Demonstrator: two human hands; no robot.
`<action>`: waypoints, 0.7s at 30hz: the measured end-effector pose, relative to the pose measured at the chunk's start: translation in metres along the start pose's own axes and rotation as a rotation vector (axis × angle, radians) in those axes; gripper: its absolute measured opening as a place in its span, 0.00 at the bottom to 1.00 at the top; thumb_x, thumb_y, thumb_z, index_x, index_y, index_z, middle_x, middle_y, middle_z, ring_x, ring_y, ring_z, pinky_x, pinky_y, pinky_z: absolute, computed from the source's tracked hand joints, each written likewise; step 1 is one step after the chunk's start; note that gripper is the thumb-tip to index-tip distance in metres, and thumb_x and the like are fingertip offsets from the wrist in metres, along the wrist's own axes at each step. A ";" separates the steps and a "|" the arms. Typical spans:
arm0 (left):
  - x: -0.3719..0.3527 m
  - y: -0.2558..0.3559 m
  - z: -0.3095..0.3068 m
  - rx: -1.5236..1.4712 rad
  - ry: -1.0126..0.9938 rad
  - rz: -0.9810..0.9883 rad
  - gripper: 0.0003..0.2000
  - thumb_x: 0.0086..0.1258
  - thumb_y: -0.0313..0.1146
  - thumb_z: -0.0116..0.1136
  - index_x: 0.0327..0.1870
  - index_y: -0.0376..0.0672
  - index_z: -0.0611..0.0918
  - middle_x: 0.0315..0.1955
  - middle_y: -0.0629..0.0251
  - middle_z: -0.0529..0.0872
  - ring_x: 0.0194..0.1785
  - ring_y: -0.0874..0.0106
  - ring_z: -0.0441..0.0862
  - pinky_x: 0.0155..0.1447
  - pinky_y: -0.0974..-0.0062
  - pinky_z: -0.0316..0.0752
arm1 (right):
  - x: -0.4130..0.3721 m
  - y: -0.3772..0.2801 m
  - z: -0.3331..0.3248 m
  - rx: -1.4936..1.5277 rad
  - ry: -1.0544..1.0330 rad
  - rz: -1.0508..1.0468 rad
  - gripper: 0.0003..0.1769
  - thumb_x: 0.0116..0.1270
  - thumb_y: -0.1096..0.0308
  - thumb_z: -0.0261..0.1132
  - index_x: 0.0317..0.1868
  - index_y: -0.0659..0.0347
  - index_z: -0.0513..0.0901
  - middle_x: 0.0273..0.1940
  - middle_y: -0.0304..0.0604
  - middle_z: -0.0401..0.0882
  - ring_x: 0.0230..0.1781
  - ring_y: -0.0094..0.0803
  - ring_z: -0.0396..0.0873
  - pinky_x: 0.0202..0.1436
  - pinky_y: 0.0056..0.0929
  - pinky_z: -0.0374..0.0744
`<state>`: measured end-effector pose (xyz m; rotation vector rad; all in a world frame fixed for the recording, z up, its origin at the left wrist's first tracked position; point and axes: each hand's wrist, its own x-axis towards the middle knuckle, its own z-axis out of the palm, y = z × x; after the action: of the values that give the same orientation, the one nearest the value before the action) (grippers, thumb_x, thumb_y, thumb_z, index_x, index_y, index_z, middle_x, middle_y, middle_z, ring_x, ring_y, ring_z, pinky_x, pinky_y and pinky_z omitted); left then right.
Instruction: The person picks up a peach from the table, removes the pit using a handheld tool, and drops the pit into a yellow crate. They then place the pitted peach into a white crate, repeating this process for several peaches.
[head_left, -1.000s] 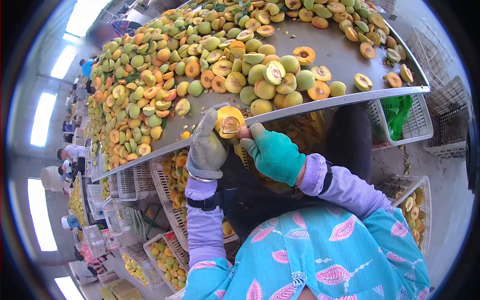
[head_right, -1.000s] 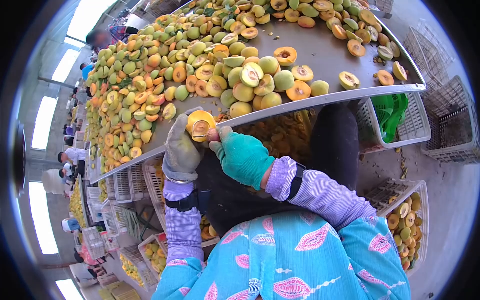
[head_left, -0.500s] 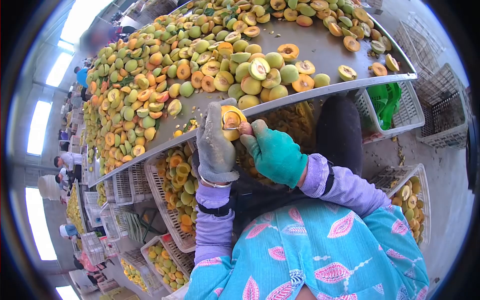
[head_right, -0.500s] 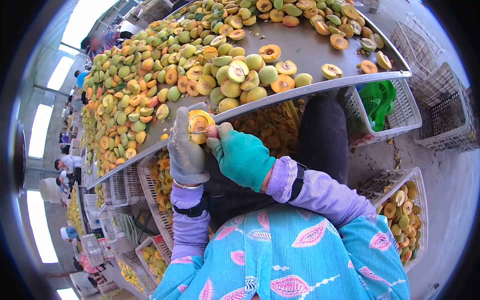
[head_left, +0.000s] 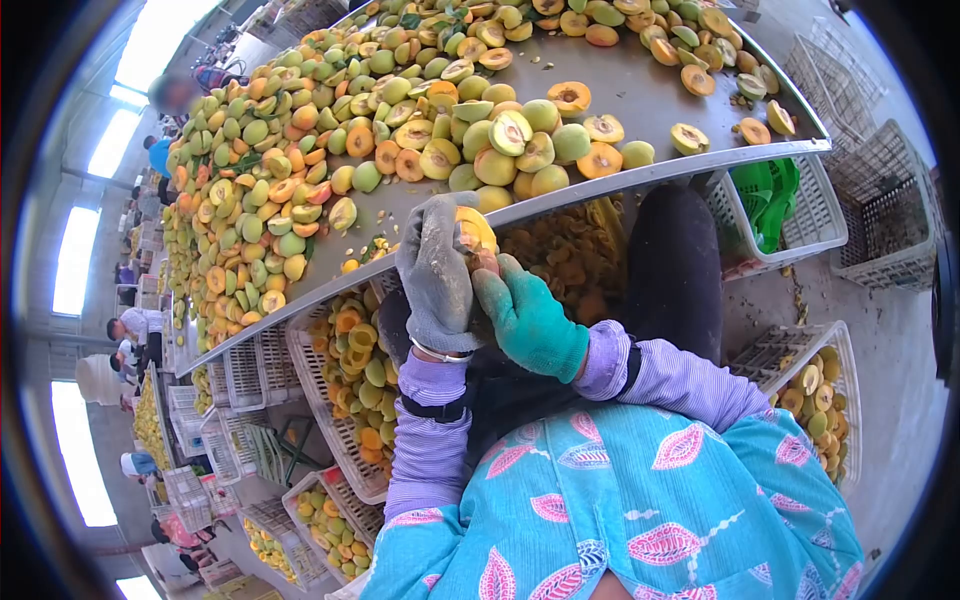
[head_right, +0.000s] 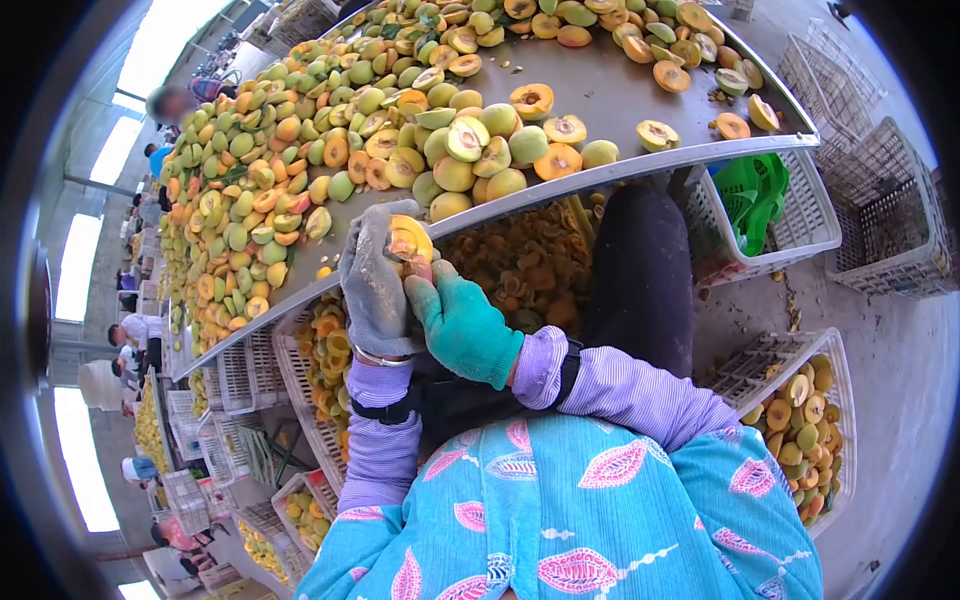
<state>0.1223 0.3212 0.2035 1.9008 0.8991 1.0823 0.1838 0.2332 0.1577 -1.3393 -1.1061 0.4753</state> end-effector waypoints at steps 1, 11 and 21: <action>0.001 -0.002 -0.001 0.112 -0.061 0.048 0.11 0.63 0.27 0.54 0.46 0.38 0.80 0.40 0.56 0.83 0.41 0.60 0.83 0.48 0.66 0.77 | 0.002 0.001 -0.005 -0.001 0.001 0.001 0.17 0.76 0.56 0.54 0.44 0.64 0.71 0.30 0.63 0.78 0.34 0.65 0.77 0.32 0.56 0.72; -0.001 -0.010 0.009 0.005 -0.015 0.076 0.15 0.77 0.41 0.48 0.42 0.38 0.82 0.38 0.66 0.84 0.39 0.77 0.79 0.44 0.77 0.76 | 0.000 0.012 -0.008 -0.018 -0.015 0.110 0.16 0.76 0.57 0.54 0.43 0.65 0.72 0.28 0.63 0.78 0.31 0.64 0.77 0.30 0.56 0.73; -0.008 -0.017 0.026 -0.392 0.203 -0.078 0.18 0.78 0.45 0.46 0.50 0.37 0.78 0.47 0.61 0.82 0.43 0.74 0.80 0.47 0.76 0.80 | 0.005 0.003 -0.008 -0.071 -0.048 0.169 0.16 0.75 0.58 0.53 0.46 0.64 0.68 0.25 0.61 0.78 0.28 0.63 0.78 0.28 0.56 0.74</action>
<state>0.1394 0.3150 0.1767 1.4429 0.7945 1.3131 0.1936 0.2339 0.1575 -1.4979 -1.0620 0.5986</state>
